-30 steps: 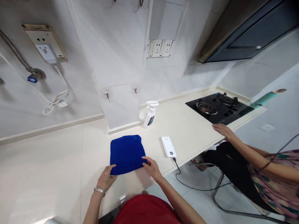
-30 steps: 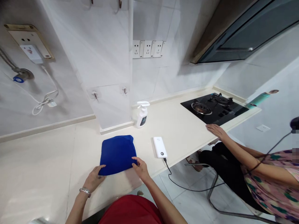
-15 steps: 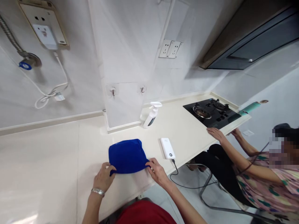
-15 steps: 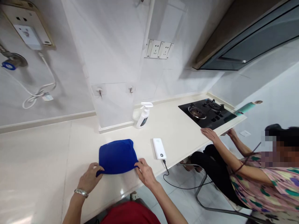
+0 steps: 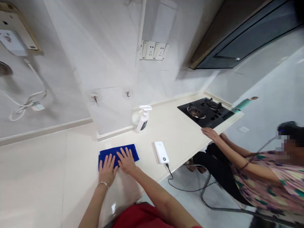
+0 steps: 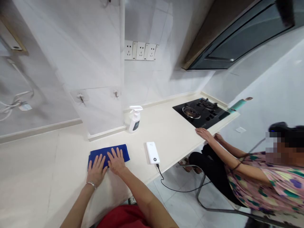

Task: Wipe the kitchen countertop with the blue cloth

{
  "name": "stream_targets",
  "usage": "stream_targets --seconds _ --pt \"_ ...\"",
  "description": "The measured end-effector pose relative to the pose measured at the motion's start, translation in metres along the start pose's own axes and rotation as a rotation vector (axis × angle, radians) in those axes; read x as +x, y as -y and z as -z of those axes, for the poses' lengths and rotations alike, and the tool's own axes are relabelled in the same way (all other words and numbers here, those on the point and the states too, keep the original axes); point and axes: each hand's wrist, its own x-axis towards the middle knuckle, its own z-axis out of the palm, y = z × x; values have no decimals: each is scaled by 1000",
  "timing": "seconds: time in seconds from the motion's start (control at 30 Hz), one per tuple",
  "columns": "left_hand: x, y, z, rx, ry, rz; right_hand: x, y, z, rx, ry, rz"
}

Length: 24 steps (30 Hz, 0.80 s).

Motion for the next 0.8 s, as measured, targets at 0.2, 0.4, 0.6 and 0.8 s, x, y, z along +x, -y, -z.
stream_targets --seconds 0.2,0.4,0.6,0.8 --pt "7 30 27 -107 -65 168 16 20 -13 25 72 -134" --pt "11 77 59 -75 -198 484 25 30 -14 90 161 -1" --pt "0 81 41 156 -96 460 -37 -49 24 -2 -134 -87" --pt "4 71 46 249 -31 480 -101 -137 63 -238 -432 -701"
